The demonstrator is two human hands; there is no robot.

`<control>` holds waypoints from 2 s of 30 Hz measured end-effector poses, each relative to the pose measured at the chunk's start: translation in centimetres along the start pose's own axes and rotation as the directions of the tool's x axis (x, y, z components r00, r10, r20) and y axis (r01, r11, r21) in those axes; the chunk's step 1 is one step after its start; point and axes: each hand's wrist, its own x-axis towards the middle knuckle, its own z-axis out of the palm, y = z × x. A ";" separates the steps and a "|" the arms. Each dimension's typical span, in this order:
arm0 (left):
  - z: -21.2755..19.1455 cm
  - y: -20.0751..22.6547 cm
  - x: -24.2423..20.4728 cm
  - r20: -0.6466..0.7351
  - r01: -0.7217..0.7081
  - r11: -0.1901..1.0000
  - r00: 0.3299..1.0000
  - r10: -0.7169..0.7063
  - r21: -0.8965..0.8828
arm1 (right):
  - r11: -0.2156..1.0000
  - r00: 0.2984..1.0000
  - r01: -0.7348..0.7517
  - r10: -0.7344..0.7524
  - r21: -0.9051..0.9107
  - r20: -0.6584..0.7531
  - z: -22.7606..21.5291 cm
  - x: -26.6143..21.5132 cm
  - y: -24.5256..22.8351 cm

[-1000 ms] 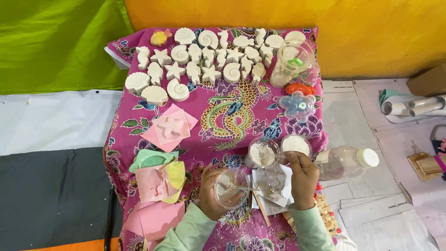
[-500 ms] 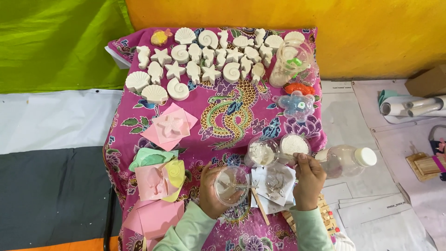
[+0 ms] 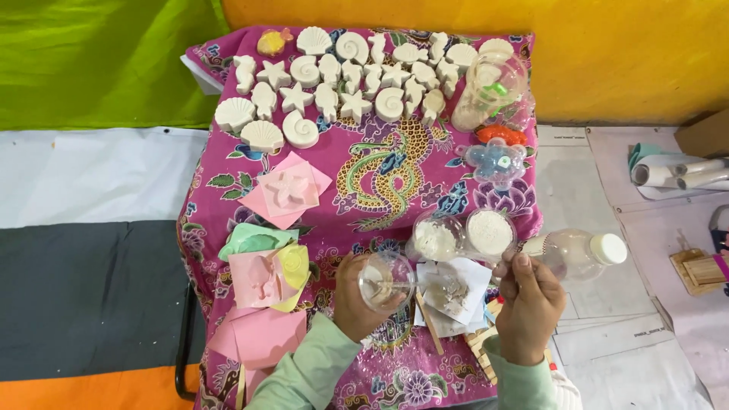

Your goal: Mixing casting materials and preparing small components for a manufacturing task.

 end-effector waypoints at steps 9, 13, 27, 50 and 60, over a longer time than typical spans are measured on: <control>-1.3 2.1 1.4 -0.015 0.004 0.999 1.000 -0.004 -0.048 | 0.453 0.494 0.847 -0.478 -0.277 0.726 1.2 -6.7 2.4; -1.4 1.8 1.0 0.001 0.070 0.988 0.998 -0.070 -0.137 | 0.435 0.395 0.888 -0.551 -0.151 0.735 -0.1 -6.9 3.7; 0.1 1.7 -1.2 0.216 0.492 0.728 0.869 -0.445 -0.477 | 0.291 0.793 0.593 -0.374 -0.751 0.481 -0.1 2.0 4.3; -6.5 9.7 -0.5 -0.230 -0.357 0.930 0.901 0.367 0.084 | 0.778 0.778 0.416 -0.573 -0.471 -0.259 -6.1 6.0 4.0; -11.0 21.5 14.5 0.240 -0.322 0.933 0.904 0.353 -0.159 | 0.943 0.939 0.204 -0.112 -0.265 0.325 -4.7 -5.7 -12.8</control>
